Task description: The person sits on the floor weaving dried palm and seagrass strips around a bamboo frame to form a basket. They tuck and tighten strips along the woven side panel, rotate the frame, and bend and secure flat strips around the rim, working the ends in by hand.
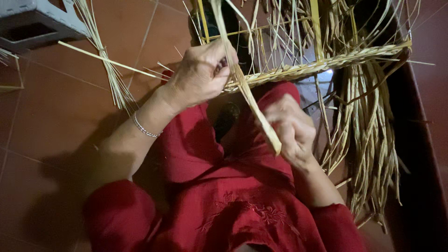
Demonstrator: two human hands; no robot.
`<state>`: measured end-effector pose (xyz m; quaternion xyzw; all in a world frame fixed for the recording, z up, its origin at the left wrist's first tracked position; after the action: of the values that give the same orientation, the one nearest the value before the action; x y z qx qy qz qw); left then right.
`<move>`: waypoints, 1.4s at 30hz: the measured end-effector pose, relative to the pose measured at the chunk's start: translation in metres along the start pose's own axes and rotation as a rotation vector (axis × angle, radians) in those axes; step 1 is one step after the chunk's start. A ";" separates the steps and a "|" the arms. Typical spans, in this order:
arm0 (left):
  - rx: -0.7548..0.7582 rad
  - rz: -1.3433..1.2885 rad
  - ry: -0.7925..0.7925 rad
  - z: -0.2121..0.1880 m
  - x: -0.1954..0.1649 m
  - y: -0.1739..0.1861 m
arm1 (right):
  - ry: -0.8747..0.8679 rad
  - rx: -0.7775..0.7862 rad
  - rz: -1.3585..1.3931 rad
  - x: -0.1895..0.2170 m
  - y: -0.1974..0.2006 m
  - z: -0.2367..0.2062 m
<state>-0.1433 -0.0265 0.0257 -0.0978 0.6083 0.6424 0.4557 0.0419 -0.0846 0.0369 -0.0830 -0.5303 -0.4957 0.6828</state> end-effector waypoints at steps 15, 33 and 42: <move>0.362 -0.208 0.268 0.026 0.056 -0.037 | -0.019 -0.014 -0.452 -0.027 -0.039 0.015; 0.537 -0.345 0.260 0.044 0.060 -0.064 | 0.066 -0.089 -0.505 -0.026 -0.042 0.017; 0.570 -0.218 0.334 0.038 0.051 -0.052 | -0.096 -0.191 -0.361 -0.060 -0.041 0.012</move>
<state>-0.1190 0.0220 -0.0361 -0.1348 0.8155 0.3695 0.4246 0.0058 -0.0618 -0.0230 -0.0747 -0.5189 -0.6534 0.5460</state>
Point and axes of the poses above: each hand's wrist, its own z-axis towards the middle knuckle, its own y-axis out of the back of the hand, x = y × z, the point moved 10 cm from there along z, towards the middle knuckle, and after that the axes turned 11 degrees about x, right-handed, at the moved point
